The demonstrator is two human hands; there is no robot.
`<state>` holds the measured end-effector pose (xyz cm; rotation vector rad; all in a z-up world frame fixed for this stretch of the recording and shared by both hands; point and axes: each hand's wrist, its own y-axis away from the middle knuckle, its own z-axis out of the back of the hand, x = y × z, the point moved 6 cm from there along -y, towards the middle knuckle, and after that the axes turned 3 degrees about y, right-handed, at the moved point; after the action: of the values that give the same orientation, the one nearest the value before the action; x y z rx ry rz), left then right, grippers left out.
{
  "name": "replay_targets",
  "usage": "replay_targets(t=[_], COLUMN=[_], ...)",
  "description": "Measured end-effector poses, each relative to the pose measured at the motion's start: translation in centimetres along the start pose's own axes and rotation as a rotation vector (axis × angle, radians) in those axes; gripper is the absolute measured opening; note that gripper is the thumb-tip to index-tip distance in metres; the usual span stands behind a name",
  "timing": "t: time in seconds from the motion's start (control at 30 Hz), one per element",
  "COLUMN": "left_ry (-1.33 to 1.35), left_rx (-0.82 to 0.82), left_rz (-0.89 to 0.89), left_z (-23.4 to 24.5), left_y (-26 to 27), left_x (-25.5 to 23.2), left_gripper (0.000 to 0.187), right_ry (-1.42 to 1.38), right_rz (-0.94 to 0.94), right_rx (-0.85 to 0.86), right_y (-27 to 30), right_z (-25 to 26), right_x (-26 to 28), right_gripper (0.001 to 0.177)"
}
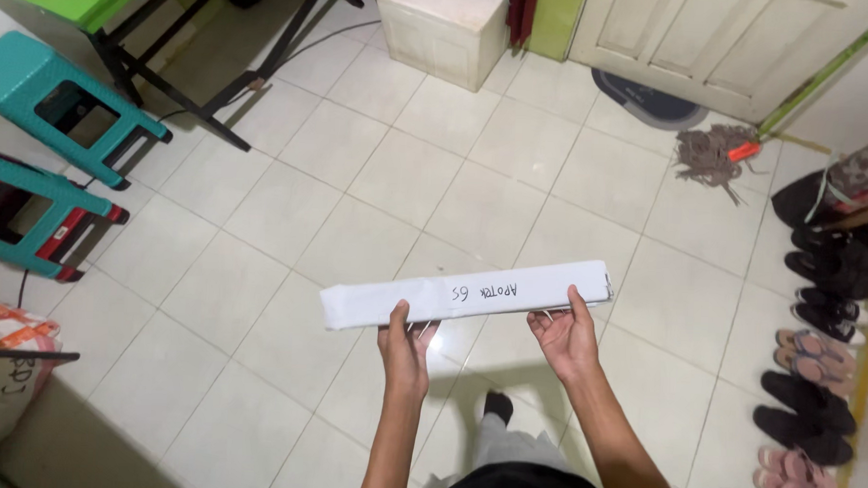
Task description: The person picks up a stack of clothes hangers from the floor, moves them to a table, and then picks up a wrapped package and a small container, placing them on a shelf.
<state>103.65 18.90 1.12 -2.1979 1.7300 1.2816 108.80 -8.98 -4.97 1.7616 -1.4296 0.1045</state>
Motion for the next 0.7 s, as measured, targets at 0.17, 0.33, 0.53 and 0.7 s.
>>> replay_targets(t=[0.17, 0.33, 0.53, 0.7], left_ry=[0.007, 0.003, 0.021, 0.017], left_rx=[-0.021, -0.047, -0.069, 0.009], left_rz=[0.005, 0.024, 0.077, 0.077], left_z=[-3.6, -5.8, -7.4, -10.0], left_y=[-3.7, -8.2, -16.3, -25.6], left_x=[-0.9, -1.2, -2.2, -5.7], left_gripper=[0.059, 0.059, 0.059, 0.057], right_ry=[0.133, 0.206, 0.213, 0.145], right_rz=[-0.088, -0.080, 0.004, 0.075], right_rx=[0.212, 0.141, 0.104, 0.020], right_y=[-5.9, -9.9, -17.3, -24.2], right_z=[-4.6, -9.0, -13.9, -19.8], right_x=[4.1, 5.8, 5.8, 4.6], right_gripper=[0.044, 0.044, 0.048, 0.054])
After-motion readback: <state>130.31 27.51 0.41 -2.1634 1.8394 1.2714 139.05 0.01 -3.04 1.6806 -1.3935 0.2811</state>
